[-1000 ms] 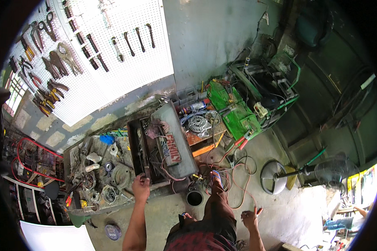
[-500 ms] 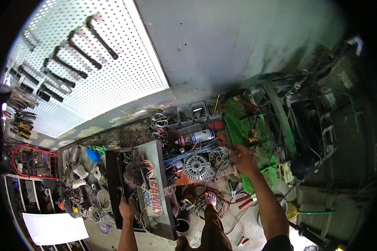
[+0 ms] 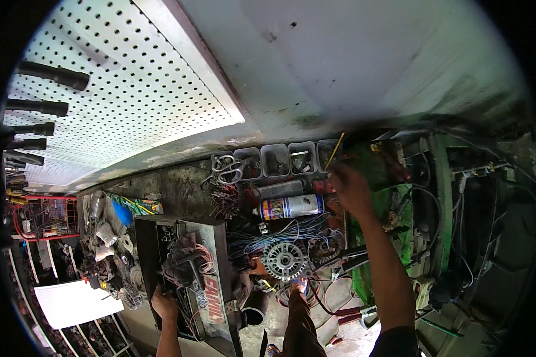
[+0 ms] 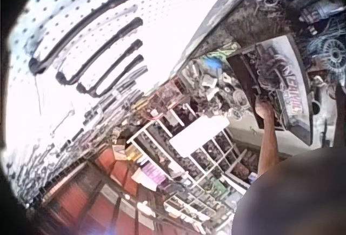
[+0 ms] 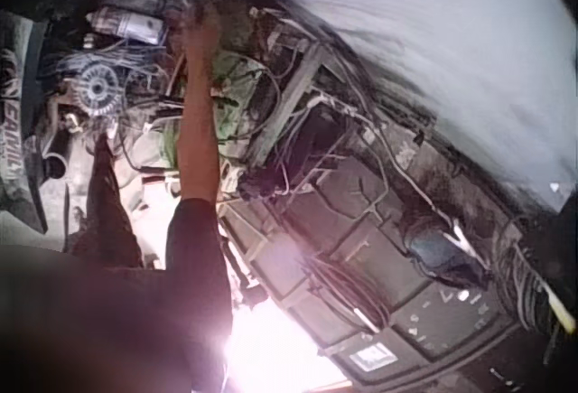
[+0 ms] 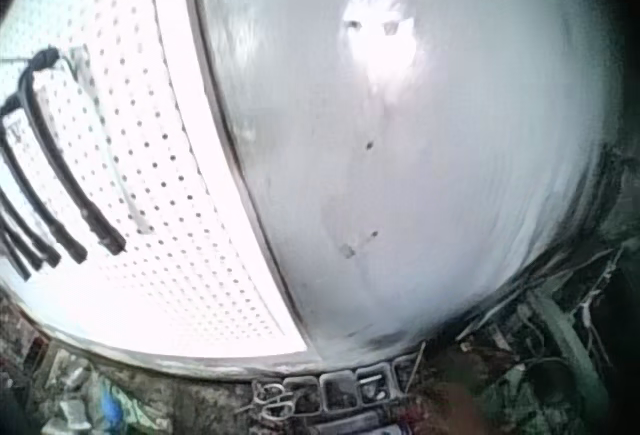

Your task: The person uses a cordless impact wrench to remove bolts from an engine block on a workbench, then uses a screwdriver to adjust components. They wipe parts with a rag and retrieve small hardware from a parts bin before returning to the engine.

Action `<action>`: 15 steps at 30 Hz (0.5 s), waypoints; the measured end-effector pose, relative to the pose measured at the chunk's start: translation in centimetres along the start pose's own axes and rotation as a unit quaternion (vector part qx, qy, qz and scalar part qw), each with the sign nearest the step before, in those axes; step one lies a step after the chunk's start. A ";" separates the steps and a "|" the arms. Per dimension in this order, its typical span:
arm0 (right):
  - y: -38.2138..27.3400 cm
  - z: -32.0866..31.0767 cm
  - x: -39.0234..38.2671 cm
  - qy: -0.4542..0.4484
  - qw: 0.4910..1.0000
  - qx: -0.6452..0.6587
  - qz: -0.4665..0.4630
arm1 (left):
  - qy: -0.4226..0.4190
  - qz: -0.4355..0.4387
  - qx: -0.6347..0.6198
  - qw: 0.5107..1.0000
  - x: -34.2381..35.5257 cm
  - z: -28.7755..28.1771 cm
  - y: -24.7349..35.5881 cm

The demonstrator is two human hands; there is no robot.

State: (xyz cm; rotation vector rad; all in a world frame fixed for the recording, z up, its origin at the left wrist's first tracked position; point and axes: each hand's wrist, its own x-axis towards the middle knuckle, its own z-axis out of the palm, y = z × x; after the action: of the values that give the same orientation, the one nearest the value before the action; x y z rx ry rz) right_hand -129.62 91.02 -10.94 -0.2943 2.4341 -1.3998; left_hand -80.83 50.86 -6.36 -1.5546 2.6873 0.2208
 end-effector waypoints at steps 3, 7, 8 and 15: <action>-0.1 2.9 2.6 -0.019 0.998 0.066 0.005 | 0.018 0.022 0.012 1.000 0.0 -0.5 0.9; 0.0 5.7 6.1 -0.035 0.995 0.081 -0.037 | -0.019 -0.022 -0.025 0.999 0.4 -1.3 1.7; 0.2 6.1 6.7 -0.010 0.998 0.062 -0.018 | -0.025 -0.025 -0.035 0.999 0.5 -1.3 1.8; 1.9 7.4 6.8 0.191 0.981 -0.013 -0.034 | -0.049 -0.049 0.003 0.998 1.2 -0.7 0.9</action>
State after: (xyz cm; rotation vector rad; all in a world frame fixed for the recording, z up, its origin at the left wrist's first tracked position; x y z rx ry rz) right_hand -133.17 83.76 -17.21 -0.1227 2.7720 -1.5792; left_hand -82.15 50.19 -5.69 -1.6246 2.5290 0.2781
